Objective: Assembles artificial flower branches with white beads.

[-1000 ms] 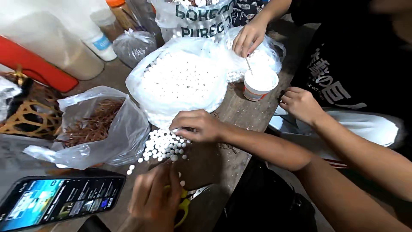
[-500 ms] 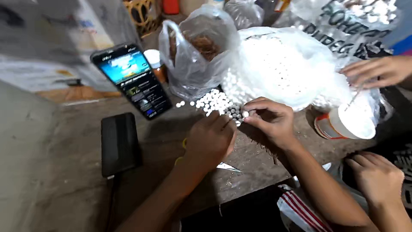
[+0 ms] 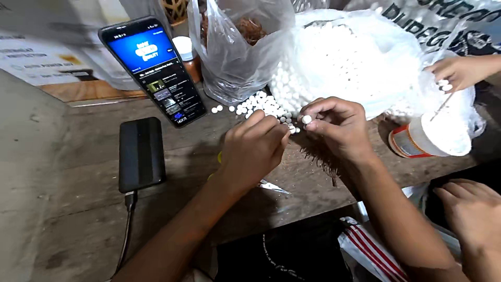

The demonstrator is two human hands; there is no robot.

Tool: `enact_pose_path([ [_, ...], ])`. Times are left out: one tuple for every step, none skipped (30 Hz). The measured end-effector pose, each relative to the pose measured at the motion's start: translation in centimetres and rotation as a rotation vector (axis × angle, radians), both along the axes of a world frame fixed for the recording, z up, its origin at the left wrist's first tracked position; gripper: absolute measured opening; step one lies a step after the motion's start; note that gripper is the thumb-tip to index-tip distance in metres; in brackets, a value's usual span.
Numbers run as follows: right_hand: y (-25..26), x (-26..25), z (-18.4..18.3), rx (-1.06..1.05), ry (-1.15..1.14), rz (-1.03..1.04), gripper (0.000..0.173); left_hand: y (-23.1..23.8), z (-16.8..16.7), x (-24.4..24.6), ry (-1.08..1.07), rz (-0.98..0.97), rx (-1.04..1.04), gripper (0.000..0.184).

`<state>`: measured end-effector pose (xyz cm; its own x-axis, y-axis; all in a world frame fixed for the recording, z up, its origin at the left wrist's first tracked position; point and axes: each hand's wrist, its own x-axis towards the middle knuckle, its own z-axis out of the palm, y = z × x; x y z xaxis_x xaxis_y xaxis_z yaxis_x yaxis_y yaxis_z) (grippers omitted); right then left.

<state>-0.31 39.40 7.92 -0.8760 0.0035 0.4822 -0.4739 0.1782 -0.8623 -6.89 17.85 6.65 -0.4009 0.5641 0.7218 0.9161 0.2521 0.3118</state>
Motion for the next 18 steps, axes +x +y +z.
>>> enact_pose_path([
  [0.02, 0.01, -0.03, -0.032, -0.028, 0.013, 0.016, -0.09, 0.06, -0.09, -0.001, 0.008, 0.002, 0.020],
  [0.06, 0.01, 0.00, -0.057, -0.051, 0.027, 0.016, -0.17, 0.14, -0.20, -0.001, 0.015, 0.005, 0.020],
  [0.07, 0.04, 0.02, -0.076, -0.068, 0.039, 0.016, -0.25, 0.22, -0.29, -0.004, 0.019, 0.008, 0.020],
  [0.04, 0.06, 0.04, -0.086, -0.076, 0.046, 0.015, -0.30, 0.26, -0.36, -0.007, 0.023, 0.014, 0.020],
  [0.00, 0.06, 0.05, -0.086, -0.077, 0.047, 0.015, -0.31, 0.31, -0.42, -0.007, 0.023, 0.022, 0.020],
  [0.00, 0.07, 0.06, -0.079, -0.074, 0.046, 0.015, -0.31, 0.38, -0.44, -0.010, 0.022, 0.027, 0.020],
  [-0.04, 0.08, 0.05, -0.059, -0.066, 0.035, 0.015, -0.35, 0.45, -0.37, -0.017, 0.020, 0.025, 0.020],
  [-0.12, 0.11, 0.02, -0.038, -0.053, 0.028, 0.016, -0.39, 0.51, -0.28, -0.024, 0.019, 0.022, 0.019],
  [-0.21, 0.11, 0.02, -0.013, -0.036, 0.021, 0.015, -0.41, 0.56, -0.18, -0.029, 0.016, 0.020, 0.019],
  [-0.30, 0.10, 0.01, 0.011, -0.020, 0.013, 0.015, -0.38, 0.56, -0.10, -0.028, 0.015, 0.022, 0.018],
  [-0.37, 0.08, 0.00, 0.028, -0.008, 0.003, 0.014, -0.32, 0.53, -0.06, -0.023, 0.013, 0.026, 0.019],
  [-0.43, 0.07, -0.02, 0.039, -0.001, -0.006, 0.014, -0.27, 0.51, -0.03, -0.019, 0.012, 0.028, 0.019],
  [-0.42, 0.05, -0.05, 0.050, 0.000, -0.010, 0.013, -0.26, 0.50, 0.00, -0.019, 0.009, 0.029, 0.019],
  [-0.38, 0.01, -0.08, 0.055, -0.004, -0.009, 0.013, -0.26, 0.51, 0.02, -0.021, 0.009, 0.026, 0.019],
  [-0.35, -0.01, -0.12, 0.058, -0.011, -0.005, 0.012, -0.26, 0.50, 0.03, -0.023, 0.008, 0.029, 0.018],
  [-0.32, -0.04, -0.15, 0.057, -0.016, 0.001, 0.011, -0.24, 0.50, 0.03, -0.025, 0.010, 0.034, 0.018],
  [-0.27, -0.08, -0.20, 0.058, -0.016, 0.010, 0.011, -0.23, 0.52, 0.04, -0.030, 0.013, 0.038, 0.018],
  [-0.21, -0.14, -0.26, 0.059, -0.013, 0.017, 0.011, -0.23, 0.56, 0.05, -0.033, 0.017, 0.038, 0.017],
])
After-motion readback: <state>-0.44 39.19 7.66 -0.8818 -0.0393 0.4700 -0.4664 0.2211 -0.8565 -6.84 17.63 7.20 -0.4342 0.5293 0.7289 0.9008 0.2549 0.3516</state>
